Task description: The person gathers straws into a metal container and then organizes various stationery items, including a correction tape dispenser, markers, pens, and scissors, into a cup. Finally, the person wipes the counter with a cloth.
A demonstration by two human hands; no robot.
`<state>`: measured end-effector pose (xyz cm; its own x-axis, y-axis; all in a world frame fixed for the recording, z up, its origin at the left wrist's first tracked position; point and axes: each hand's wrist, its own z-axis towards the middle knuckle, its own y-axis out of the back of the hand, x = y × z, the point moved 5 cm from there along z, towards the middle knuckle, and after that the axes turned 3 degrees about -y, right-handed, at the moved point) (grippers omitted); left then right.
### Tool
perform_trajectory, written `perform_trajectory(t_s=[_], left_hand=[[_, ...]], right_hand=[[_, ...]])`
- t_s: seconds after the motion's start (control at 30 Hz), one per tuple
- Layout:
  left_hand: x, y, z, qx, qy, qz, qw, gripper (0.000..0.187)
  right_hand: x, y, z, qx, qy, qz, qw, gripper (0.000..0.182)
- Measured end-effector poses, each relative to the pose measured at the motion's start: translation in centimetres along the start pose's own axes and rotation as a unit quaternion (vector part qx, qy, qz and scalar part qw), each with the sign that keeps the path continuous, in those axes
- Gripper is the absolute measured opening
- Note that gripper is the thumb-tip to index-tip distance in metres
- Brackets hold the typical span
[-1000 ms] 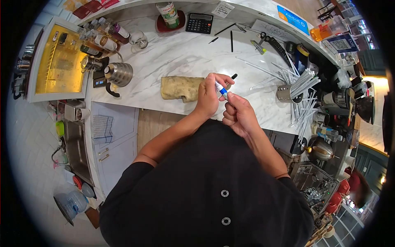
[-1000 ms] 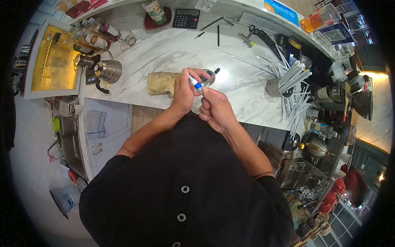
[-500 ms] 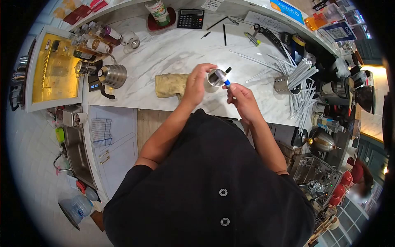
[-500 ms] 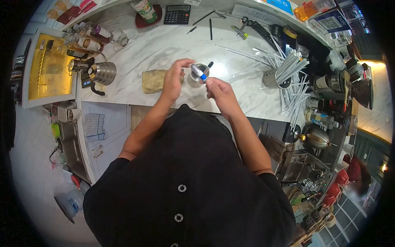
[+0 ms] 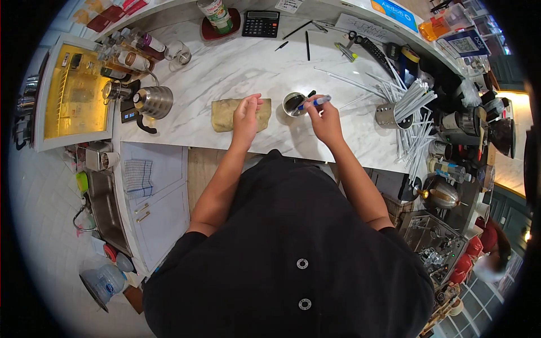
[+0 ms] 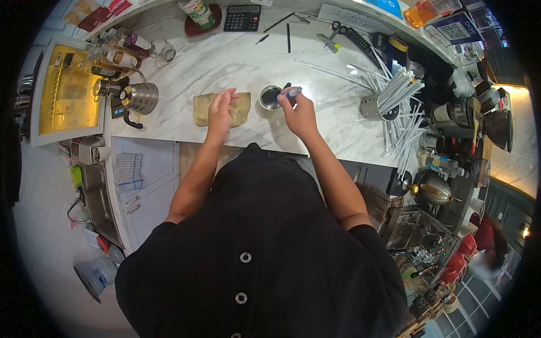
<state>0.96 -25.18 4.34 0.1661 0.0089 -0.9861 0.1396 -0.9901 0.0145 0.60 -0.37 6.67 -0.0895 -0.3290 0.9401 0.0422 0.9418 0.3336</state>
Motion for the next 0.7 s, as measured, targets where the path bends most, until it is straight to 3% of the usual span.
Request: perform_trajectory(t_s=[0.17,0.33,0.4,0.53,0.6,0.63,0.7], left_hand=[[1.5,0.3,0.0,-0.004,0.03,0.002,1.0,0.039],[3.7,0.3,1.2,-0.008,0.046,0.008,0.999,0.035],[4.1,-0.1,2.6,0.004,0.015,0.03,0.999,0.033],[3.6,-2.0,7.3,0.012,0.009,0.096,0.995,0.031],[2.4,-3.6,10.7,0.013,-0.04,0.233,0.972,0.03],[2.9,-4.2,12.6,0.012,-0.04,0.234,0.971,0.03],[3.0,-6.1,15.8,0.029,-0.131,0.347,0.928,0.027]], right_hand=[[-0.1,-0.3,-0.1,0.029,-0.028,-0.045,0.998,0.042],[-1.3,2.8,1.0,-0.009,-0.044,0.053,0.998,0.031],[-2.8,4.9,2.9,-0.051,-0.062,0.092,0.992,0.031],[-5.3,6.6,8.8,-0.072,-0.093,-0.038,0.992,0.029],[-5.8,6.0,12.1,-0.061,-0.087,-0.062,0.992,0.031],[-5.3,5.3,13.6,-0.048,-0.083,-0.102,0.99,0.031],[-6.2,4.1,17.1,-0.03,-0.079,-0.193,0.978,0.034]])
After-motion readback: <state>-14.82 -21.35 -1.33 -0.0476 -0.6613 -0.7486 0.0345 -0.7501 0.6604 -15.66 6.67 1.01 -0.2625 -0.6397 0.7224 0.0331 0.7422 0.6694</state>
